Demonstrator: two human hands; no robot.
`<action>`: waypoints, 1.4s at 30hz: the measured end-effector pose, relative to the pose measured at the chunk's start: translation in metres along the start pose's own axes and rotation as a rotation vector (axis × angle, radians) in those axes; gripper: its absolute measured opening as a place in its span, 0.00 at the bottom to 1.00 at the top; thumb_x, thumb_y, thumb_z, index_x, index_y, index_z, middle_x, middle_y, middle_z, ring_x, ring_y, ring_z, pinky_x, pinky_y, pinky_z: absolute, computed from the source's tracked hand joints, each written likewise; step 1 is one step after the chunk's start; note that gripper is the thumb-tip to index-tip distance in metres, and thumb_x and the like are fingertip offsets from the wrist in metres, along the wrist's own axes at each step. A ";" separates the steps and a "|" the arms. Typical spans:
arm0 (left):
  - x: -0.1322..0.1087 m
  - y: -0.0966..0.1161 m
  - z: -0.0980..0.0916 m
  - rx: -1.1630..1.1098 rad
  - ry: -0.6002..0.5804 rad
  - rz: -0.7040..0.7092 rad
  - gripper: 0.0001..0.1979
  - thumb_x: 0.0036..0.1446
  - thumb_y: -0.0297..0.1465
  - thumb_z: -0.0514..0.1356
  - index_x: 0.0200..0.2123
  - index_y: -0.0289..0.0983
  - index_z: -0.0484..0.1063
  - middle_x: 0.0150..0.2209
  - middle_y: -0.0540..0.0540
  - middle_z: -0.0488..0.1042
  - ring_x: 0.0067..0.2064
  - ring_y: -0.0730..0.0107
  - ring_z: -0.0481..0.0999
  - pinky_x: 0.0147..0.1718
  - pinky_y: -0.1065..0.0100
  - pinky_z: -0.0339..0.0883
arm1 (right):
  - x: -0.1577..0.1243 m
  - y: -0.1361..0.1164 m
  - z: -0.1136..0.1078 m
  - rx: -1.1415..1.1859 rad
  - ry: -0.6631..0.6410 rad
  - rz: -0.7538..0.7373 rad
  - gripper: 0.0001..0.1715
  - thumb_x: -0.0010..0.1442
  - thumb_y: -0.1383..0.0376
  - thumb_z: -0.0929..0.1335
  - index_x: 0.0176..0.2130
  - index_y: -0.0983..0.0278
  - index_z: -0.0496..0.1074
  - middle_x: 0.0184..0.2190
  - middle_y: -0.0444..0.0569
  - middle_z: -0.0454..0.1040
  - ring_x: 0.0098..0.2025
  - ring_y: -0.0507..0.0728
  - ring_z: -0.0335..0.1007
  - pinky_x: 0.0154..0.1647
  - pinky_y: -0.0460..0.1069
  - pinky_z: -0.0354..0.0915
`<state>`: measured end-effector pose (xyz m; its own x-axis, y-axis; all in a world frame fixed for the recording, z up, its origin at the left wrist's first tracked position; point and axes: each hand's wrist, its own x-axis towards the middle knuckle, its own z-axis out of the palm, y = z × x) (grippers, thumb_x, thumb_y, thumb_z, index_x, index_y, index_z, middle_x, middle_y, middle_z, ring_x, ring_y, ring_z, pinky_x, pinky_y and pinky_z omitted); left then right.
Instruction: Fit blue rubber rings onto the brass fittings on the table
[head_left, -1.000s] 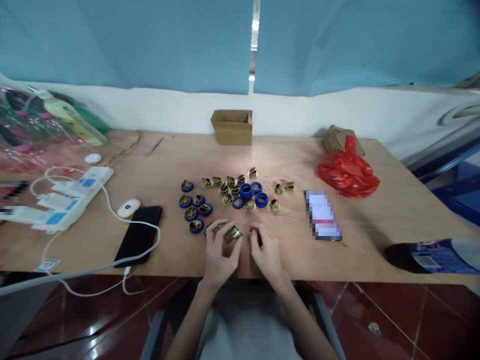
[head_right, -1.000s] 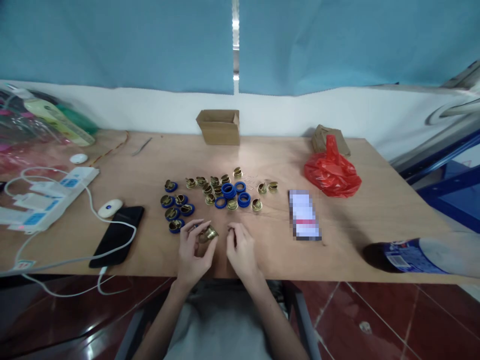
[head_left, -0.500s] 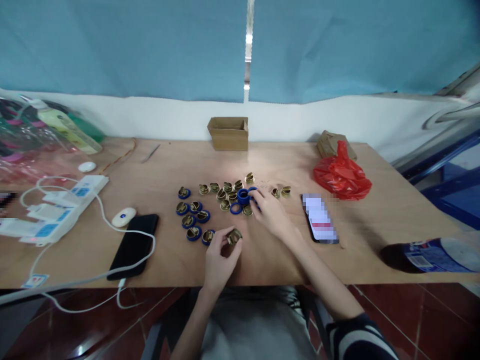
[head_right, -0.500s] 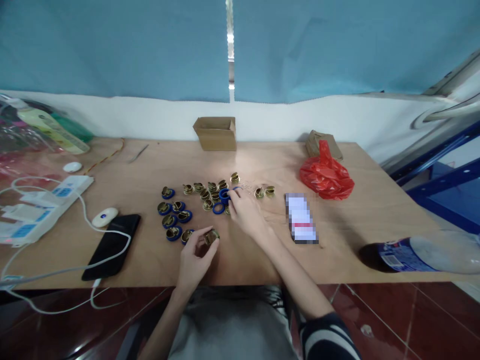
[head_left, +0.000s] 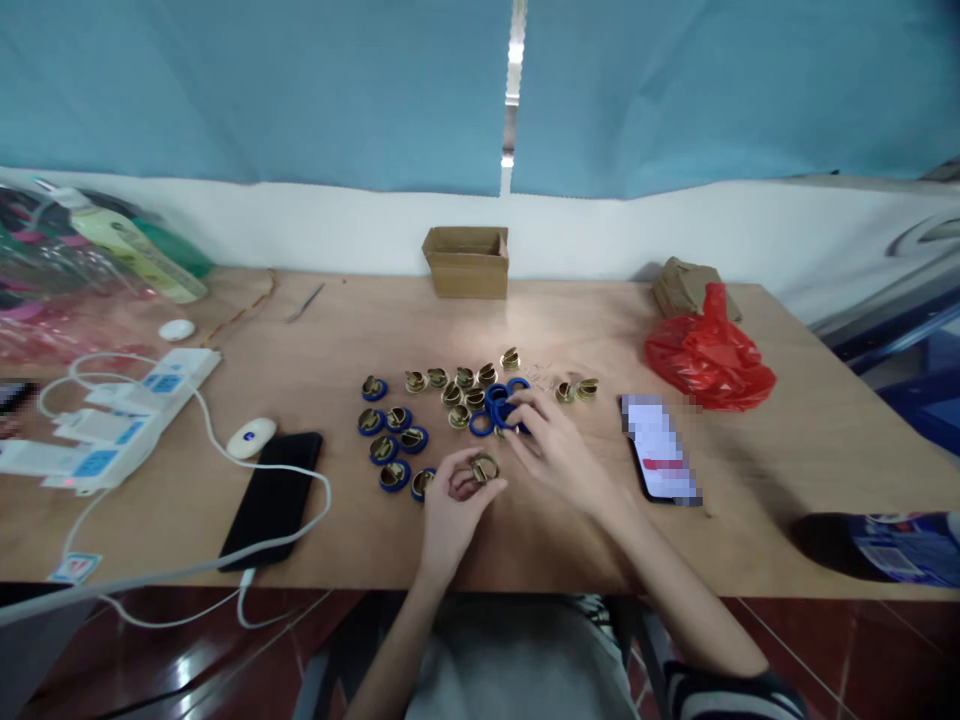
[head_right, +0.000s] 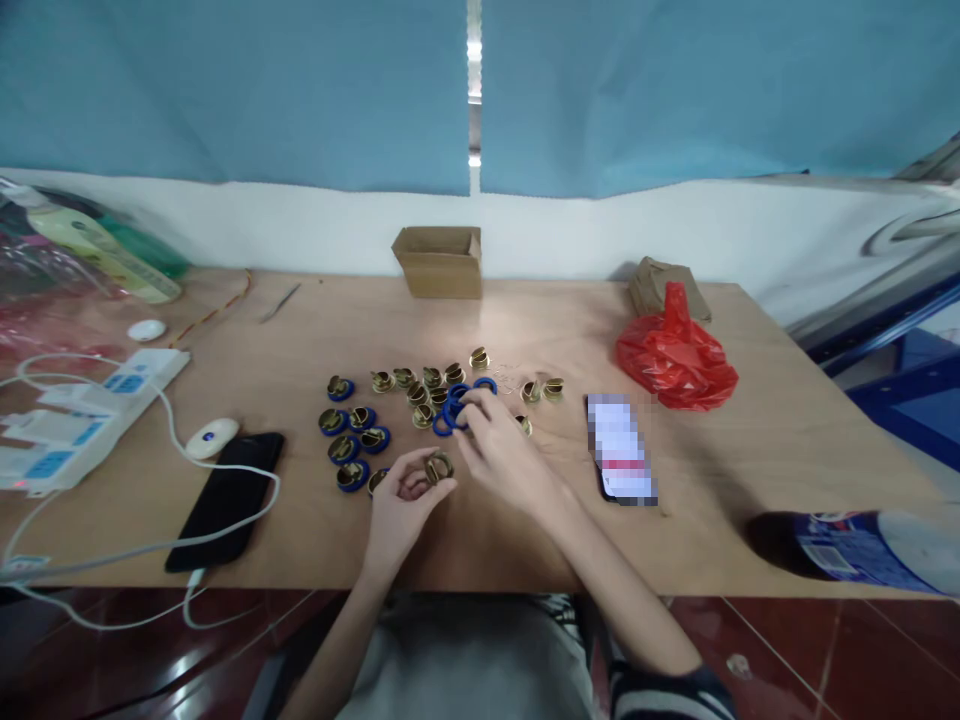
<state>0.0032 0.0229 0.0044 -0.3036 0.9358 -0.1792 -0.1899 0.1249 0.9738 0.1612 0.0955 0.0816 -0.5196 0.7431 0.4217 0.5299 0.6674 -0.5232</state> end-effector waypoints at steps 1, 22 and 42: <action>0.000 0.000 0.001 -0.002 -0.002 -0.005 0.24 0.41 0.29 0.75 0.44 0.37 0.76 0.36 0.46 0.82 0.37 0.71 0.82 0.37 0.74 0.76 | -0.006 -0.006 -0.002 0.034 -0.032 0.001 0.04 0.69 0.70 0.64 0.41 0.62 0.68 0.51 0.58 0.70 0.54 0.62 0.71 0.55 0.60 0.71; -0.002 -0.009 -0.004 0.062 -0.074 0.144 0.20 0.48 0.27 0.71 0.46 0.39 0.79 0.47 0.44 0.80 0.40 0.67 0.84 0.39 0.71 0.79 | -0.049 -0.021 0.024 0.182 -0.110 0.190 0.19 0.69 0.68 0.67 0.58 0.59 0.65 0.54 0.54 0.75 0.57 0.62 0.73 0.58 0.60 0.72; -0.004 0.007 -0.010 -0.046 -0.222 0.158 0.18 0.58 0.34 0.67 0.52 0.39 0.79 0.54 0.39 0.80 0.56 0.54 0.81 0.53 0.59 0.78 | -0.061 -0.006 0.041 0.251 0.083 0.149 0.28 0.68 0.67 0.69 0.64 0.52 0.67 0.58 0.48 0.77 0.58 0.59 0.74 0.61 0.58 0.71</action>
<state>-0.0062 0.0171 0.0102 -0.1217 0.9925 0.0147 -0.2003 -0.0391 0.9789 0.1621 0.0441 0.0292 -0.3864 0.8403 0.3803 0.4090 0.5256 -0.7459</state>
